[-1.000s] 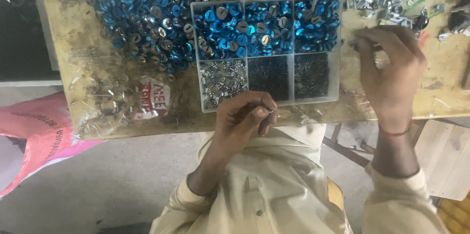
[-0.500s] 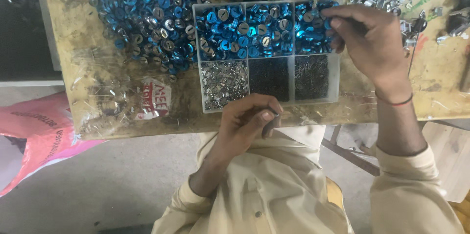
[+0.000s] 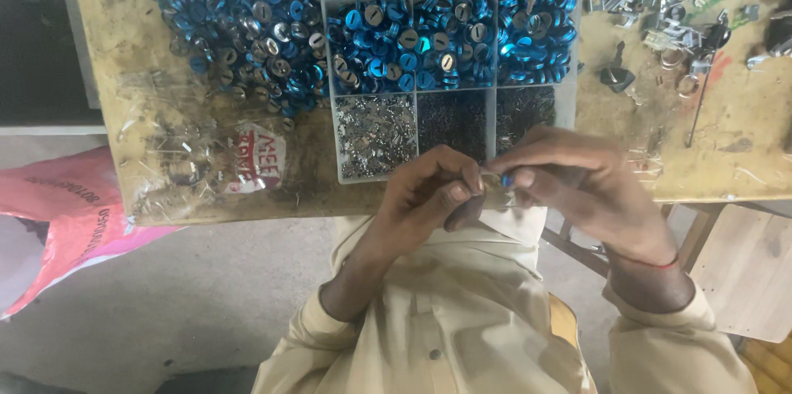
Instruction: The person repeatedly assembles small blue snap fasteners by hand. They pick a blue cap, place a metal pin into it, and use a hammer to press the pin into the cap. The assembled fasteners are placed on the table. The process is repeated multiple times.
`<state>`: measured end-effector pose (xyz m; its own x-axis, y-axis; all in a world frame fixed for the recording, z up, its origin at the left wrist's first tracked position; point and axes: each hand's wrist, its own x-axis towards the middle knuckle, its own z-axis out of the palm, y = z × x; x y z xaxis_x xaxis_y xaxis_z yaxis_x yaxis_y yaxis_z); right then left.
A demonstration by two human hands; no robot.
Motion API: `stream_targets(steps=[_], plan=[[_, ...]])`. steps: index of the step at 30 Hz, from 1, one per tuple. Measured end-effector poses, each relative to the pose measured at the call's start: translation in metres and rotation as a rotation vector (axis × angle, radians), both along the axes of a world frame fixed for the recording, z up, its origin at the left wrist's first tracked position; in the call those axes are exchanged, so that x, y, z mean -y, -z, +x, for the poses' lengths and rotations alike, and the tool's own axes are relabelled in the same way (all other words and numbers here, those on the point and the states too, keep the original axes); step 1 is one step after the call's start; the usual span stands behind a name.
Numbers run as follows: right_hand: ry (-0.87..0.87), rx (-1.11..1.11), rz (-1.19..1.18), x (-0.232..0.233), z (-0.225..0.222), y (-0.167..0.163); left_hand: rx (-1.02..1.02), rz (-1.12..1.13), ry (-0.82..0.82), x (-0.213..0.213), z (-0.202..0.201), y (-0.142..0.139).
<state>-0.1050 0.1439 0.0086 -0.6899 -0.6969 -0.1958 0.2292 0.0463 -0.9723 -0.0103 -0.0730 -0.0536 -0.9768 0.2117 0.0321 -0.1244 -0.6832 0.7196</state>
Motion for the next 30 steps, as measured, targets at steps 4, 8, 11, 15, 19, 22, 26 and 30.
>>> stream_targets(steps=[4,8,11,15,19,22,26,30], plan=[[0.043,0.296,-0.013,0.009,0.011,0.006,-0.021,-0.034,0.018,-0.002,0.006,-0.002],[-0.007,0.437,-0.161,0.008,0.012,0.011,0.023,-0.065,0.050,-0.003,0.013,-0.006],[-0.066,0.411,-0.178,0.005,0.011,0.012,0.051,-0.164,0.057,-0.003,0.018,-0.013],[-0.114,0.330,-0.137,-0.002,0.011,0.015,0.012,-0.333,0.036,-0.003,0.018,-0.021],[-0.106,0.314,-0.177,-0.013,0.015,0.017,0.005,-0.375,0.085,-0.009,0.015,-0.023],[-0.095,0.287,-0.208,-0.021,0.019,0.018,-0.023,-0.463,0.130,-0.014,0.012,-0.024],[-0.126,0.161,-0.096,-0.027,0.023,0.014,0.104,-0.329,0.211,-0.020,0.013,-0.028],[-0.123,0.041,-0.004,-0.026,0.027,0.006,0.110,-0.391,0.225,-0.018,0.016,-0.028]])
